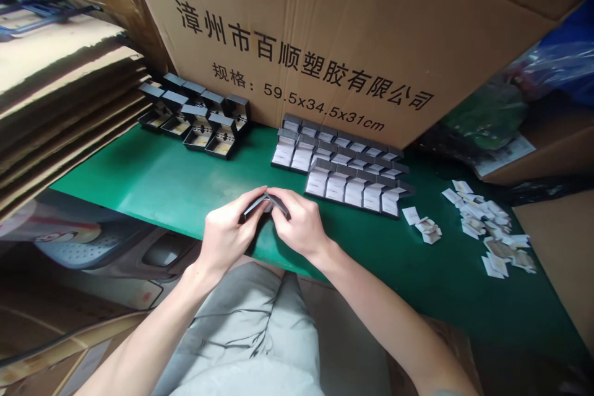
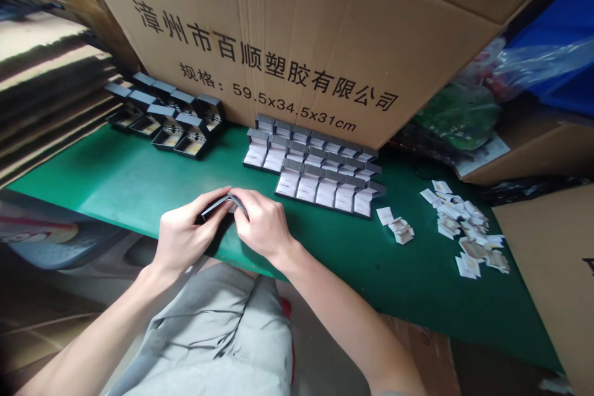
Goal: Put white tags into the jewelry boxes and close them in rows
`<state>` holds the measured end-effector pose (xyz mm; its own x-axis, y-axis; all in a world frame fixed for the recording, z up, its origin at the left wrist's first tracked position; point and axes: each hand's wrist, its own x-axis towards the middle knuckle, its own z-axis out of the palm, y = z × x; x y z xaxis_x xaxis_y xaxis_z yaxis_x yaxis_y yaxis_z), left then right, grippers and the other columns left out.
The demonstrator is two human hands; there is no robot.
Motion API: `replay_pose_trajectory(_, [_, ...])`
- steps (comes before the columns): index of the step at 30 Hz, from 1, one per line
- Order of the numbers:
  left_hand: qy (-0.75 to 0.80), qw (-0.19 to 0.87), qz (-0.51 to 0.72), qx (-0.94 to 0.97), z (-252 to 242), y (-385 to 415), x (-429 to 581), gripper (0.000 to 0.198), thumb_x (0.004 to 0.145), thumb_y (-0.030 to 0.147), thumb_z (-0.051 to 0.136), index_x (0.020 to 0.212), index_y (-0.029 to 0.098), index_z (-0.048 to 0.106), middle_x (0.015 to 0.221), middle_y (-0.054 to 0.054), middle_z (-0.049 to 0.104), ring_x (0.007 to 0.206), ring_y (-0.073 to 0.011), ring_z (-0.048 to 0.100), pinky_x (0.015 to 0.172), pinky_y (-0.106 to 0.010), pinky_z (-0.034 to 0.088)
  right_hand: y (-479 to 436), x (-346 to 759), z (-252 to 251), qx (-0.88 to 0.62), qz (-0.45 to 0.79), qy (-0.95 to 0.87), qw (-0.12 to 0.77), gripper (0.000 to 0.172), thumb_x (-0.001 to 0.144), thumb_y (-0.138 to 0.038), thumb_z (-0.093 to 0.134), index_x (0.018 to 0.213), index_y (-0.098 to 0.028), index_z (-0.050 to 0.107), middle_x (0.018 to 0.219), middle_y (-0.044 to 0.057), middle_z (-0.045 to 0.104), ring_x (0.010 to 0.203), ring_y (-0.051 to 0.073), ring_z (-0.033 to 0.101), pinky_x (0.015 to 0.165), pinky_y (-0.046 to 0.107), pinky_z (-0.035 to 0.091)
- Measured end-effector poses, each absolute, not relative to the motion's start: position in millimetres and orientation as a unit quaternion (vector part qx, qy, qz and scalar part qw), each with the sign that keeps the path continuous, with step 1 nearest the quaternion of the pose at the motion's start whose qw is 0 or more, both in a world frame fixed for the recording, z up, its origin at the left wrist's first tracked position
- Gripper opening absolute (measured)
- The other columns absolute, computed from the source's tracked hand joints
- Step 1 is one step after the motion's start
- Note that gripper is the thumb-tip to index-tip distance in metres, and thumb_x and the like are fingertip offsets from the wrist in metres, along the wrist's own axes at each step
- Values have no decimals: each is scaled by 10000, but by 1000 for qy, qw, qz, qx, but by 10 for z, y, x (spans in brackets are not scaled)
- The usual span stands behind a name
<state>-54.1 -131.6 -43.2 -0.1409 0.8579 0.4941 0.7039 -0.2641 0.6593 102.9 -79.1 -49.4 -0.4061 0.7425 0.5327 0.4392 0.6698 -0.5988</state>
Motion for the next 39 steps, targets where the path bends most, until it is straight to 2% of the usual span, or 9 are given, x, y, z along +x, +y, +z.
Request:
replay_pose_trajectory(5, [587, 84, 464, 658, -445, -1297, -558, 314, 966, 339, 653, 1239, 196, 712, 1230, -60, 766, 1046, -235, 763, 957, -310, 600, -779, 1034, -482, -328, 179, -822, 429, 354, 937, -131, 481, 1234, -185, 666, 1211, 81, 746, 1100, 205, 722, 984, 327, 601])
replay_pose_trajectory(17, [597, 62, 469, 648, -479, -1313, -554, 267, 956, 297, 667, 1199, 202, 719, 1149, -43, 792, 948, -210, 780, 850, -254, 598, -781, 1023, -504, -330, 204, -826, 408, 398, 900, -98, 492, 1260, -209, 619, 1203, 75, 718, 1097, 203, 697, 996, 332, 579])
replay_pose_trajectory(23, [580, 84, 475, 656, -455, -1301, -560, 334, 948, 322, 677, 1261, 208, 700, 1230, -50, 766, 1044, -238, 762, 950, -301, 591, -772, 1023, -509, -331, 227, -826, 395, 490, 861, -56, 466, 1317, -206, 566, 1205, 87, 672, 1124, 212, 661, 999, 348, 569])
replay_pose_trajectory(29, [575, 103, 476, 657, -478, -1304, -567, 389, 946, 328, 682, 1319, 219, 669, 1274, -43, 747, 1078, -233, 751, 982, -322, 587, -776, 1033, -498, -336, 217, -825, 399, 514, 869, -50, 456, 1340, -230, 553, 1185, 78, 664, 1105, 206, 663, 982, 343, 579])
replay_pose_trajectory(36, [603, 72, 470, 641, -458, -1313, -565, 315, 930, 333, 701, 1220, 207, 707, 1162, -37, 787, 957, -215, 777, 859, -265, 598, -781, 1029, -495, -329, 218, -819, 418, 568, 889, -56, 461, 1417, -254, 519, 1274, 70, 648, 1185, 193, 651, 1047, 332, 563])
replay_pose_trajectory(39, [608, 71, 468, 637, -444, -1307, -560, 330, 927, 344, 701, 1226, 207, 699, 1176, -42, 780, 964, -214, 773, 864, -261, 591, -783, 1029, -494, -331, 210, -816, 425, 582, 893, -62, 470, 1433, -273, 511, 1291, 54, 654, 1188, 185, 656, 1050, 324, 567])
